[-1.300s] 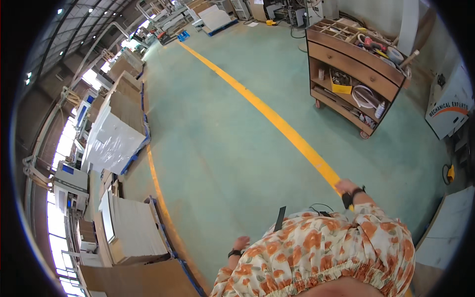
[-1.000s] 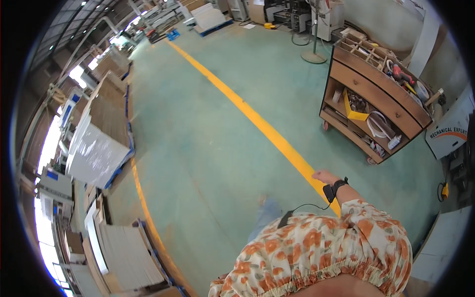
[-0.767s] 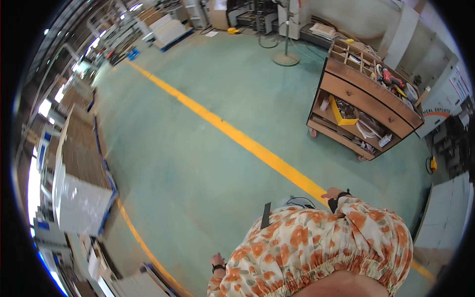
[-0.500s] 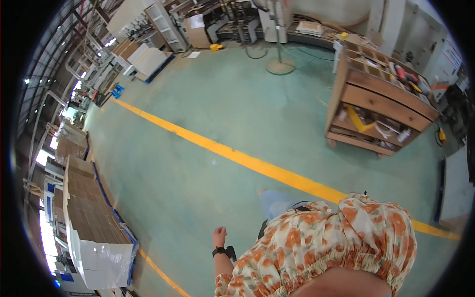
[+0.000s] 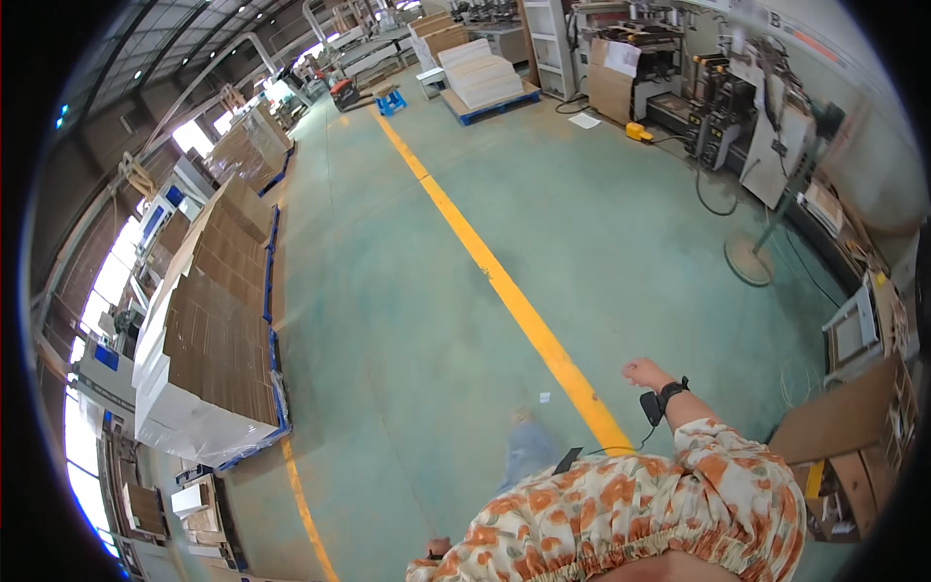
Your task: Operating an industrial woodworking machine to process wooden furniture components.
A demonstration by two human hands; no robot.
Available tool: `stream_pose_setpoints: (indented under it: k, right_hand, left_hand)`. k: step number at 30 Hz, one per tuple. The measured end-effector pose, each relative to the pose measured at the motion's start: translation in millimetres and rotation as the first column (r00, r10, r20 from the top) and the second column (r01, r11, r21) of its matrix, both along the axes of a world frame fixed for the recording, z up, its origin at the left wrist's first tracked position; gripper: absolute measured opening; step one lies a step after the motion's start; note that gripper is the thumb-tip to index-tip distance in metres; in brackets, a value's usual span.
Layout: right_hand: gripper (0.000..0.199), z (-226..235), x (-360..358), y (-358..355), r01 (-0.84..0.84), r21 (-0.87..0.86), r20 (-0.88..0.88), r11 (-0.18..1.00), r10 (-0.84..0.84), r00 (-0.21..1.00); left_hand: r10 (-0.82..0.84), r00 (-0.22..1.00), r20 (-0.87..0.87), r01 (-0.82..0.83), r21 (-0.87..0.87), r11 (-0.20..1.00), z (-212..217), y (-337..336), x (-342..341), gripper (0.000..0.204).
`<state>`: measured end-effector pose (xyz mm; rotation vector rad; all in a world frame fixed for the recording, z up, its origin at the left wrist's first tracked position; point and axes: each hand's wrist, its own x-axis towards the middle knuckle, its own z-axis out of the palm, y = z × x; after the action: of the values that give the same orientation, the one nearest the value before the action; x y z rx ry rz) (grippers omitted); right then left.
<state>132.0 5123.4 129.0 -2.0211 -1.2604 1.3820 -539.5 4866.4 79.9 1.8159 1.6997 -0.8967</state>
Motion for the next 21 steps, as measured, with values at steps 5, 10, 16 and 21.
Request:
stream_pose_setpoints:
  k: [5,10,16,21]
  right_hand:
    - [0.028,-70,-7,143,-0.127,-0.152,-0.154,0.98,0.104,0.983]
    - [0.03,-120,54,192,-0.608,0.195,-0.108,0.77,0.633,0.767]
    - [0.023,-171,119,369,0.353,-0.709,0.153,0.611,-0.355,0.922]
    - [0.023,-163,161,557,-0.002,-0.438,0.06,0.899,0.031,0.998]
  left_hand:
    - [-0.05,0.998,0.035,0.049,0.007,0.999,-30,200,-20,0.018]
    - [-0.084,0.994,0.071,0.082,0.041,0.996,-24,520,-4,0.014]
    - [0.392,0.67,0.63,-0.619,0.183,0.764,-1,949,95,0.04]
    - [0.423,0.526,0.738,-0.65,0.027,0.76,10,1112,204,0.034]
